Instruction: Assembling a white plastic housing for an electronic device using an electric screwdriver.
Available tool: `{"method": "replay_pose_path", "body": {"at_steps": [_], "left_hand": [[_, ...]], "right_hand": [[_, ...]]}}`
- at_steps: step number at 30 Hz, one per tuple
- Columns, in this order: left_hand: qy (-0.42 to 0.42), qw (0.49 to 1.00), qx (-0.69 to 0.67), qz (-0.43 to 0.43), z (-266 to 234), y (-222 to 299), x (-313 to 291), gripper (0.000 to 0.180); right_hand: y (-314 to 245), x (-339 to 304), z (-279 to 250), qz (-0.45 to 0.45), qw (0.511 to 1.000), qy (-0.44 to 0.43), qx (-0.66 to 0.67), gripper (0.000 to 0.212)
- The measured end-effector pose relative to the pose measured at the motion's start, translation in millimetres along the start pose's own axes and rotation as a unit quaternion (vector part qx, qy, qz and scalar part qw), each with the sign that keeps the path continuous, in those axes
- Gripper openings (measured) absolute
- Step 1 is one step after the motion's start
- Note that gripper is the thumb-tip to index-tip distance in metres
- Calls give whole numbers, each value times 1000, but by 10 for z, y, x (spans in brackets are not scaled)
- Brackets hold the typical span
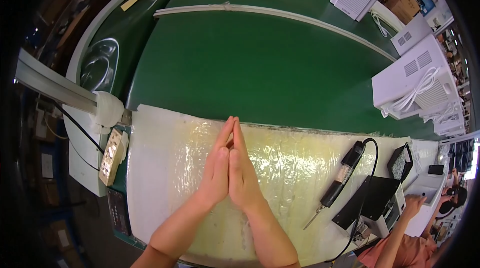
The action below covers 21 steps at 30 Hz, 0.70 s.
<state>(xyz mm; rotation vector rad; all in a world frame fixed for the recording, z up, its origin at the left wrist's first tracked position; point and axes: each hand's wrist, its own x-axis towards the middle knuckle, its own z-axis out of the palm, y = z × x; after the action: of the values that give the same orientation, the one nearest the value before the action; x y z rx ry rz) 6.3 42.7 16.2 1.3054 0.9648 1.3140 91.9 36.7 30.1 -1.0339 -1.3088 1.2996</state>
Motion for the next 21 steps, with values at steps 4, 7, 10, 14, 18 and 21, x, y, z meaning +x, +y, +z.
{"method": "replay_pose_path", "body": {"at_steps": [4,7,10,14,18,21], "left_hand": [[61,995,65,-32,-3,-2,-2,42],[57,993,93,-45,-23,-3,-19,43],[71,994,68,-53,-23,36,-22,41],[57,993,76,72,-17,136,-14,41],[100,992,69,32,-4,75,-40,37],[113,990,74,-45,8,0,-24,35]], "right_hand": [[70,-9,10,24,999,23,-38,60],[35,-1,37,38,998,39,-45,58],[10,-23,54,41,997,46,-49,55],[18,-52,60,-94,990,80,-67,49],[47,-59,123,-47,992,112,-38,44],[98,-32,90,48,988,124,-80,42]]}}
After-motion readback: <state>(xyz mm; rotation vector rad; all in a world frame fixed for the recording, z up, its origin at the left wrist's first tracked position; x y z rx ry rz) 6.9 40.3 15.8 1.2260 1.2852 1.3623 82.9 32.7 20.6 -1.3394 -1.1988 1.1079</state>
